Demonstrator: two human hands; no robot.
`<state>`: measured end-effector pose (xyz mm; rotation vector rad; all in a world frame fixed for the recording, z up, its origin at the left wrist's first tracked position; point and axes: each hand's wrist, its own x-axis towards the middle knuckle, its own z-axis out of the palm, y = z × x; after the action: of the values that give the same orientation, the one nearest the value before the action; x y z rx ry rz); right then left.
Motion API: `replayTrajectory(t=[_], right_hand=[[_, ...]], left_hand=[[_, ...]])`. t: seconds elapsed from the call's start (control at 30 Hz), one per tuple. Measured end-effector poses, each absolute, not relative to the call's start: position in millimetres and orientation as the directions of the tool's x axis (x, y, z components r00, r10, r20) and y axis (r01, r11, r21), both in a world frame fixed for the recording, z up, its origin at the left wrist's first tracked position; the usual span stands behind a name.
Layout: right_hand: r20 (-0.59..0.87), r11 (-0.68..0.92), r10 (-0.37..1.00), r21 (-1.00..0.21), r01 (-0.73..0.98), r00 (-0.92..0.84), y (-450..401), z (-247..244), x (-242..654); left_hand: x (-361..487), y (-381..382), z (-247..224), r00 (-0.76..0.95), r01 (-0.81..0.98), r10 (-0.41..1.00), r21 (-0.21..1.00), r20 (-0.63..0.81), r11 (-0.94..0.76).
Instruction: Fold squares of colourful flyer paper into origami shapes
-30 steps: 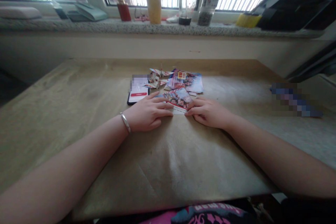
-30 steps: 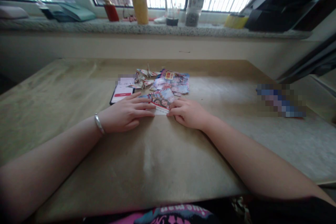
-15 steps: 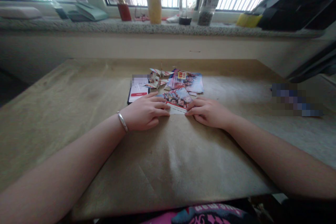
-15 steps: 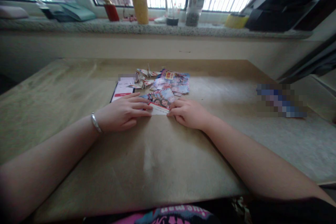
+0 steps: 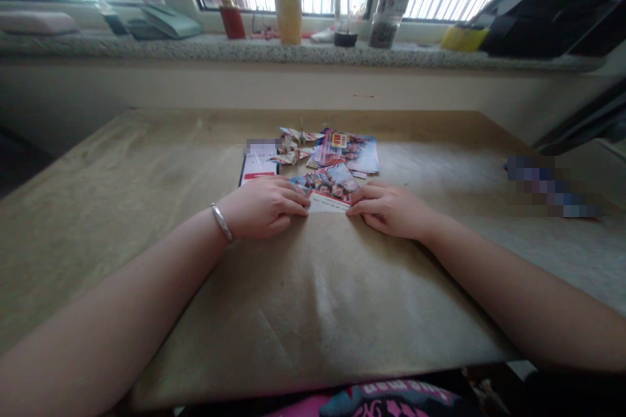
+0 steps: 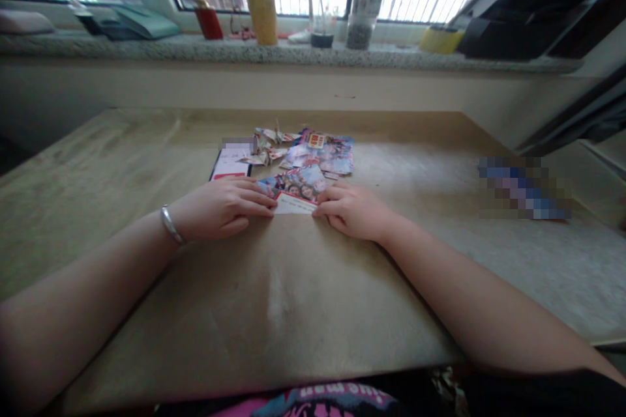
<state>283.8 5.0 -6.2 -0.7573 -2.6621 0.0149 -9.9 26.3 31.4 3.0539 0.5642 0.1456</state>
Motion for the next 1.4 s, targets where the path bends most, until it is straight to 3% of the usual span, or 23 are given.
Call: replayTrajectory(t=[0.57,0.9,1.23,1.4], right_hand=[[0.269,0.83,0.558,-0.176,0.53,-0.785,7.2,-1.0,302.5],[0.269,0.839,0.544,-0.178,0.514,-0.795,9.3,3.5,311.6],[0.226,0.824,0.567,-0.18,0.538,-0.792,12.8,2.9,320.4],[0.293,0.777,0.628,-0.18,0.603,-0.721,13.1,-3.5,320.5]], left_hand=[[-16.9,29.6,30.7,0.908,0.408,0.419,0.183,0.023,-0.894],[-18.6,30.3,28.0,0.901,0.418,0.432,0.197,0.035,-0.887],[-14.7,25.0,27.0,0.875,0.472,0.48,0.112,0.067,-0.875],[-9.1,22.8,15.9,0.88,0.463,0.461,0.012,0.117,-0.886]])
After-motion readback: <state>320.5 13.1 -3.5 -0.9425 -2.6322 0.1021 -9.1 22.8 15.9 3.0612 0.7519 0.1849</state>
